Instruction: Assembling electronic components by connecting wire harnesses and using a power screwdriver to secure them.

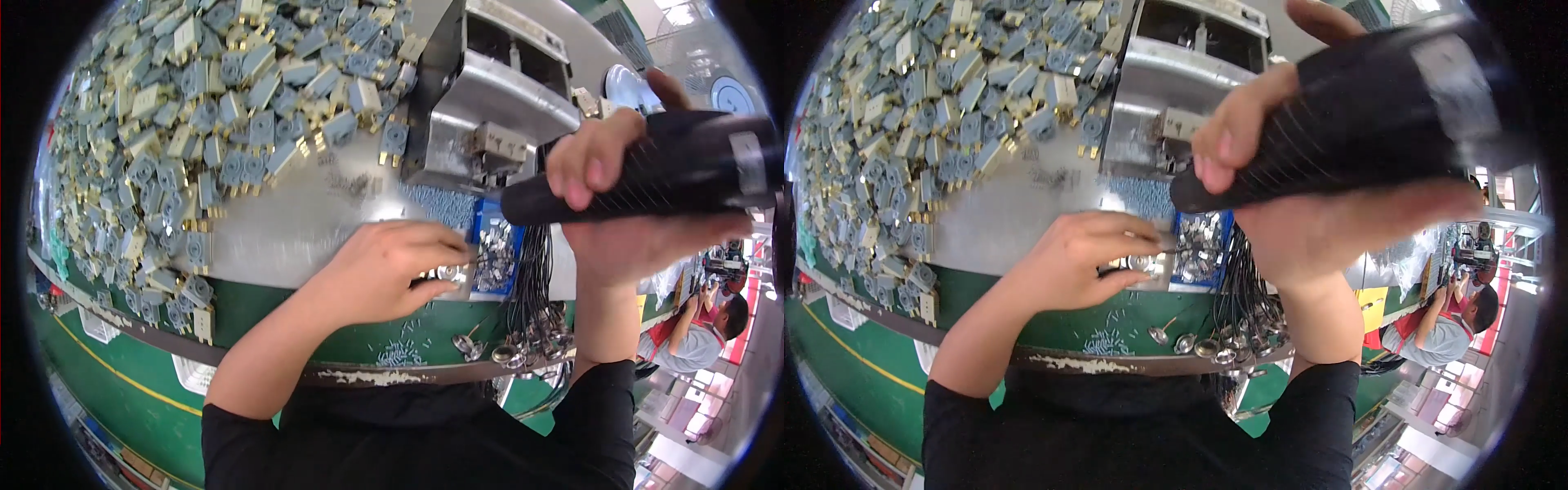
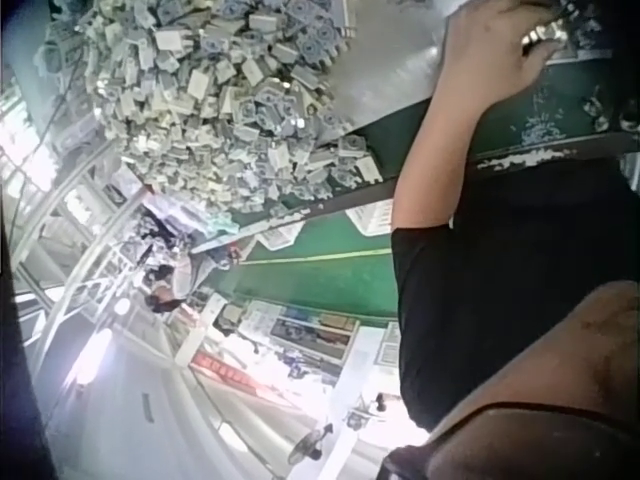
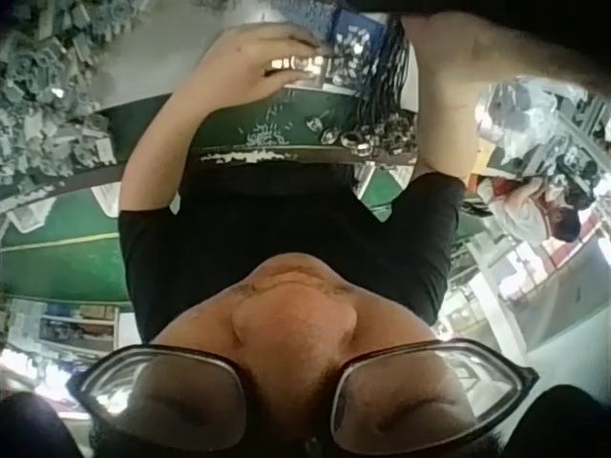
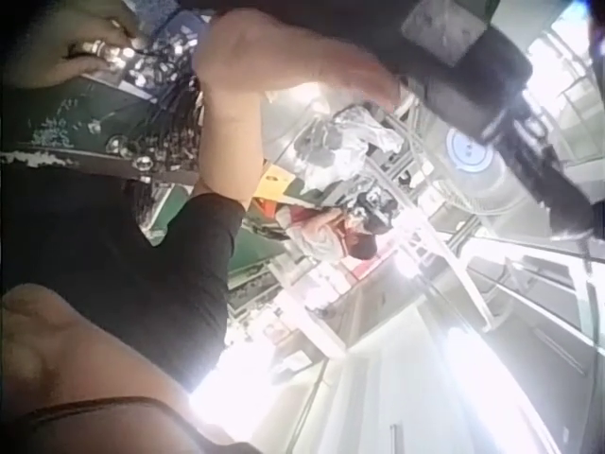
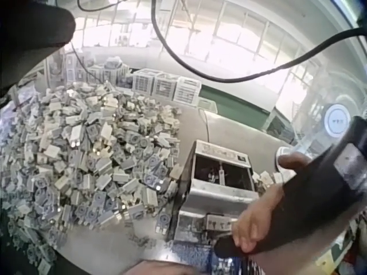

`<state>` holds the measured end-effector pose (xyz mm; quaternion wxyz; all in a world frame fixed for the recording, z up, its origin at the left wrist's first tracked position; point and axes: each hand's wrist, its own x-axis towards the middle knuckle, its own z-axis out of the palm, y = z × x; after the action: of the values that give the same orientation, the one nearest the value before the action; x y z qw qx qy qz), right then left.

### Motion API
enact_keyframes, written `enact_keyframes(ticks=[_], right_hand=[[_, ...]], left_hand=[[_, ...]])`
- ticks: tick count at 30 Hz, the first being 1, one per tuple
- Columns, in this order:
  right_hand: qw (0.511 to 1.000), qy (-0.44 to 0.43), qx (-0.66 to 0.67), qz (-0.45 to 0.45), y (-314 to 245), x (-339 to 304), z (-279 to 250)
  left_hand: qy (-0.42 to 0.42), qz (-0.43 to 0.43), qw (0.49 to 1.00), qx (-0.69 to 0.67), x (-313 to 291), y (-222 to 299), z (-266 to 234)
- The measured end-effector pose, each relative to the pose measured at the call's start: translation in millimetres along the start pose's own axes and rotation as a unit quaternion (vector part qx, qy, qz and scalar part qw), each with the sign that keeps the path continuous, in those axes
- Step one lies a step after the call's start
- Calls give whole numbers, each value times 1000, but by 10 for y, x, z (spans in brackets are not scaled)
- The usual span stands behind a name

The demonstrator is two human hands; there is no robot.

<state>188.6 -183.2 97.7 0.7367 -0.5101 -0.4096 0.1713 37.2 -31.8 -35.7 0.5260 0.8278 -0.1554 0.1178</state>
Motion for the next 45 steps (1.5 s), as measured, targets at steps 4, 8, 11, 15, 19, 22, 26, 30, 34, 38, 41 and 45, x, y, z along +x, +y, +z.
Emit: enact_keyframes(ticks=[4, 8, 11, 15, 19, 22, 26, 30, 34, 38, 41, 45], right_hand=[[999, 18, 33, 20, -84, -267, 153], [999, 24, 16, 19, -35, -432, 225], [999, 32, -4, 15, -2, -507, 245], [1000, 10, 11, 27, -14, -540, 233], [1000, -5, 18, 21, 0, -569, 193], [999, -23, 23, 16, 10, -570, 168], [999, -9, 23, 28, -2, -586, 244], [998, -60, 17, 9, 41, -576, 158], [996, -86, 14, -27, 121, -622, 178], [995, -75, -19, -57, 138, -670, 259], [995, -85, -25, -54, 136, -654, 260], [995, -81, -21, -51, 169, -664, 233]], left_hand=[[5, 1, 1000, -2, 8, 21, -19], [5, -1, 1000, 0, -21, -12, 10], [5, -7, 1000, 6, -42, -13, 20], [1, -11, 1000, 9, -60, -18, 38], [0, -8, 1000, 13, -46, -10, 43], [5, -12, 1000, 7, -63, -18, 43], [6, 1, 1000, 8, -52, -19, 36], [14, 13, 1000, 9, -54, -18, 36], [15, 9, 1000, 12, -53, -14, 37], [15, 3, 1000, 9, -69, -28, 62], [21, 6, 1000, 10, -72, -23, 65], [27, 12, 999, 18, -77, -35, 75]])
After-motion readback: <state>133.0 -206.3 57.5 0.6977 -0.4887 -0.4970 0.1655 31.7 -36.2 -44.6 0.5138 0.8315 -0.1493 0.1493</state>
